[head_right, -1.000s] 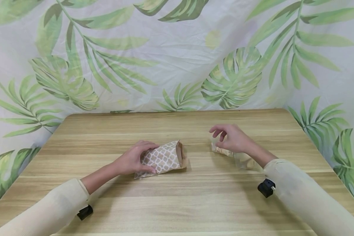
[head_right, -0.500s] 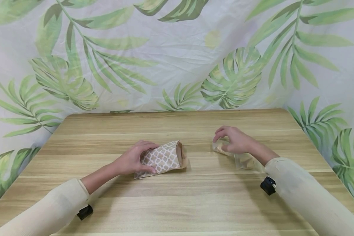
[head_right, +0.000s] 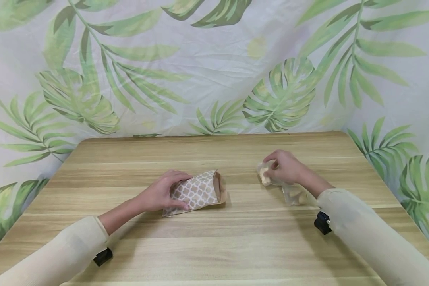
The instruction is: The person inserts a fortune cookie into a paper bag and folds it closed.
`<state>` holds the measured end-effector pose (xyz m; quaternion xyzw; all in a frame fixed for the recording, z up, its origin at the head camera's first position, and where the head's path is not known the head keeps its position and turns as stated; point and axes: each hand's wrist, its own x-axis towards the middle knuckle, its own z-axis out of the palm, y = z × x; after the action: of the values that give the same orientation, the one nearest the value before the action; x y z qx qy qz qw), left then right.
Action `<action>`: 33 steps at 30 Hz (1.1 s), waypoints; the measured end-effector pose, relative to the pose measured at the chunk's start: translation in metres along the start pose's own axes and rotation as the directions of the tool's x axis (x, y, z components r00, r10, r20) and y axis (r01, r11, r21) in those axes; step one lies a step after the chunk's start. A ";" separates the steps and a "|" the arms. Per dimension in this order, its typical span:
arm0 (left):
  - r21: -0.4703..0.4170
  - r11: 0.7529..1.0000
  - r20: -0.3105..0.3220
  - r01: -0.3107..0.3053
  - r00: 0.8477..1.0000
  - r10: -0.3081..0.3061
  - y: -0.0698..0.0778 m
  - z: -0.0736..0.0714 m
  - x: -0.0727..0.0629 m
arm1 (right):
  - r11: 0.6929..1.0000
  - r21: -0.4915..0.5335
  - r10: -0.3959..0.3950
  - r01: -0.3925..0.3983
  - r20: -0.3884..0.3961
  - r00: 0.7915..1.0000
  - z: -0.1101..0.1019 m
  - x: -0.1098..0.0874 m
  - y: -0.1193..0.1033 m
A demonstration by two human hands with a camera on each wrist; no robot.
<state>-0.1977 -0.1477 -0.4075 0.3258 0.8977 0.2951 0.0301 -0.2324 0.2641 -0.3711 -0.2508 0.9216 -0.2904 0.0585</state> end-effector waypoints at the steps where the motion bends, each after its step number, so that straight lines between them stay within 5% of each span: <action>1: -0.001 1.000 0.000 0.000 1.000 0.000 0.000 0.000 0.000 | 1.000 -0.011 0.013 -0.013 -0.008 1.000 0.000 0.000 0.000; 8: -0.002 1.000 0.003 0.002 1.000 -0.002 -0.001 0.001 0.000 | 0.998 -0.059 0.006 -0.003 0.066 0.998 -0.009 -0.004 0.001; 17: 0.003 1.000 -0.006 -0.009 1.000 0.009 -0.001 0.000 -0.001 | 0.992 0.023 -0.129 0.127 0.203 0.971 -0.011 -0.005 0.010; 26: -0.005 1.000 -0.002 -0.005 1.000 0.005 -0.003 0.002 0.000 | 0.995 -0.059 -0.074 0.086 0.169 0.983 -0.007 -0.001 0.014; 33: -0.003 1.000 0.000 -0.007 1.000 0.007 -0.004 0.001 0.001 | 0.995 -0.081 -0.053 0.059 0.072 0.996 -0.001 0.001 0.008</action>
<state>-0.2001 -0.1486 -0.4106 0.3290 0.8961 0.2963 0.0297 -0.2375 0.2697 -0.3744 -0.2888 0.9229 -0.2442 0.0718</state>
